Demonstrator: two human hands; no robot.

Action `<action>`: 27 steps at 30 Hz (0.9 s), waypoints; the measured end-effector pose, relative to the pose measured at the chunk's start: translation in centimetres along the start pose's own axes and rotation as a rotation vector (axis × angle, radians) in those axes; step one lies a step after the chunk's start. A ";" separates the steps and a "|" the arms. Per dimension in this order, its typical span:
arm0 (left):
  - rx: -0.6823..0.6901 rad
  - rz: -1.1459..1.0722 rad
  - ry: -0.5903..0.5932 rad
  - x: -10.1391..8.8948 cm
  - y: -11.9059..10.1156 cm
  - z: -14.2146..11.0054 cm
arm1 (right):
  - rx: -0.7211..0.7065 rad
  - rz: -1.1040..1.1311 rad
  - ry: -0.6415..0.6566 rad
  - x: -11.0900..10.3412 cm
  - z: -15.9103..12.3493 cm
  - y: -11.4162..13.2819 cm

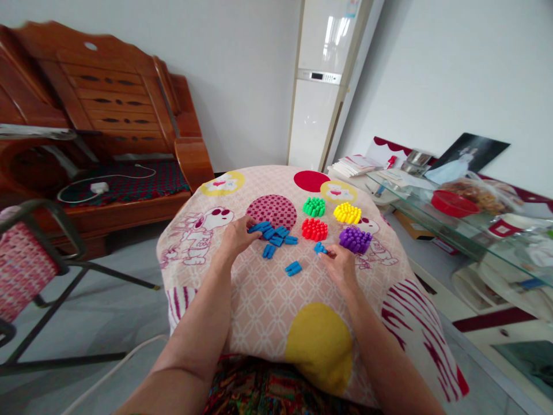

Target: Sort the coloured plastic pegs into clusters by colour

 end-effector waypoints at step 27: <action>0.314 -0.633 0.126 6.8 -14.6 -2.2 | -0.135 0.138 -0.134 -2.8 -0.5 2.3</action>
Point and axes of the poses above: each hand's wrist, its own z-axis towards the middle knuckle, its own x-axis out of the palm, y = z × x, the point moved 9 cm from there along z, towards the middle knuckle, and after that the axes turned 6 degrees about x, right-handed, at the moved point
